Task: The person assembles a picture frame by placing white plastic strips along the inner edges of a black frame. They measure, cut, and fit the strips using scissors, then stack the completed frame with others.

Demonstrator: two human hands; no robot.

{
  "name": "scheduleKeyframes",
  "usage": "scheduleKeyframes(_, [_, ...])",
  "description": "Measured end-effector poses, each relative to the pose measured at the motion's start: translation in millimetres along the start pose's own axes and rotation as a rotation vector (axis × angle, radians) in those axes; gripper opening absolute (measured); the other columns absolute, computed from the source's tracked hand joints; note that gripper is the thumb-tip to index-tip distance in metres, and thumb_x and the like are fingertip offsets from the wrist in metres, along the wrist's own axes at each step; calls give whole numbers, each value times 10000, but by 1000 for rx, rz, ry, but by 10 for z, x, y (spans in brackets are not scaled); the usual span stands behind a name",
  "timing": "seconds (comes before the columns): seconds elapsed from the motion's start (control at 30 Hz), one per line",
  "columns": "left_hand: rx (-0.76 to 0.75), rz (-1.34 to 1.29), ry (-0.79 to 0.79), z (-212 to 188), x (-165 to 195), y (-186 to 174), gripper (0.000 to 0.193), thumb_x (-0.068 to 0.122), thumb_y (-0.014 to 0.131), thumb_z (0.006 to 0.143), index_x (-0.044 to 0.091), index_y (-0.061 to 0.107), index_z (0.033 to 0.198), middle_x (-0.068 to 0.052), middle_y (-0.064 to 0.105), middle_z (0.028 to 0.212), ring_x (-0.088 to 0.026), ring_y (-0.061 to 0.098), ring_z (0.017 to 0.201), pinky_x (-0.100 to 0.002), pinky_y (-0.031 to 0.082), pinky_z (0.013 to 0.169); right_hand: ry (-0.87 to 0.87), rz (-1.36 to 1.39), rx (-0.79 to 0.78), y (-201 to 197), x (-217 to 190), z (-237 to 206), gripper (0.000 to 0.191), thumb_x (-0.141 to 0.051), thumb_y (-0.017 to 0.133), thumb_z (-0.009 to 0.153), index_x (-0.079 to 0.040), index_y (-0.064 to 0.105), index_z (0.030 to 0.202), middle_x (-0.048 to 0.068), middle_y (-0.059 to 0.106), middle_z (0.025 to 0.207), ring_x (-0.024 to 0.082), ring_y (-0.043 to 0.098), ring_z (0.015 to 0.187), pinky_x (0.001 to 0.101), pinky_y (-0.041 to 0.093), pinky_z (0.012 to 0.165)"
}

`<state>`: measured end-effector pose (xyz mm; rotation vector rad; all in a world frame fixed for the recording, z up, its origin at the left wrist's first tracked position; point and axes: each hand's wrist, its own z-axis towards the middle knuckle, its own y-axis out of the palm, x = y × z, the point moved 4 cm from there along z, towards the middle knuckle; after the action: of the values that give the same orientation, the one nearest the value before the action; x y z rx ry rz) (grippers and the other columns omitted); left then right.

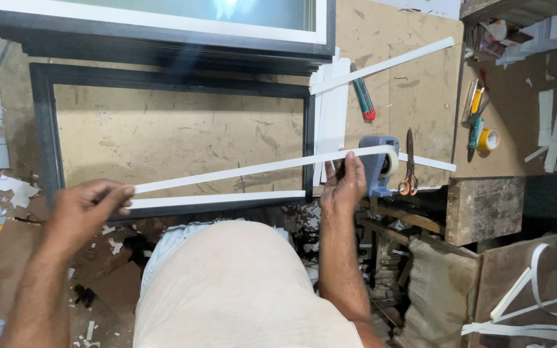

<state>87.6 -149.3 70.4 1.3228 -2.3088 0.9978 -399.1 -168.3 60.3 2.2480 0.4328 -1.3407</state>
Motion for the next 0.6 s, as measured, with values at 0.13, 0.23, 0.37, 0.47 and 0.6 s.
scheduleKeyframes(0.13, [112, 33, 7, 58, -171, -335, 251, 257, 684, 1004, 64, 767, 1141, -138, 790, 915, -234, 750, 879, -492, 556, 938, -79, -22, -10, -256, -175, 237, 209, -118, 752, 912, -54, 706, 1106, 89, 731, 951, 172, 733, 819, 305, 648, 722])
scheduleKeyframes(0.23, [173, -24, 77, 133, -189, -398, 241, 206, 662, 1033, 34, 727, 1188, -168, 771, 957, -221, 743, 919, -443, 599, 852, -100, -64, -75, -329, -165, 326, 253, -110, 747, 919, -37, 713, 1159, 89, 723, 959, 160, 727, 809, 300, 652, 719])
scheduleKeyframes(0.37, [296, -177, 185, 235, -160, -438, 197, 158, 650, 1087, 1, 685, 1201, -171, 730, 1000, -220, 725, 919, -345, 606, 784, -89, -184, -56, -385, -75, 356, 236, -127, 750, 927, 22, 704, 1105, 129, 731, 910, 173, 739, 781, 323, 669, 750])
scheduleKeyframes(0.47, [327, -334, 153, 311, -226, -421, 161, 174, 643, 1123, 21, 659, 1170, -121, 692, 940, -191, 705, 889, -330, 601, 770, -116, -209, -74, -394, -40, 364, 241, -145, 771, 917, 28, 693, 1066, 116, 718, 872, 167, 714, 736, 337, 672, 759])
scheduleKeyframes(0.6, [355, -332, 224, 409, -312, -390, 145, 148, 607, 1144, 7, 641, 1131, -94, 660, 893, -163, 663, 829, -321, 602, 781, -134, -188, -108, -376, -22, 385, 226, -166, 764, 922, 21, 664, 1000, 111, 708, 846, 155, 694, 702, 348, 672, 741])
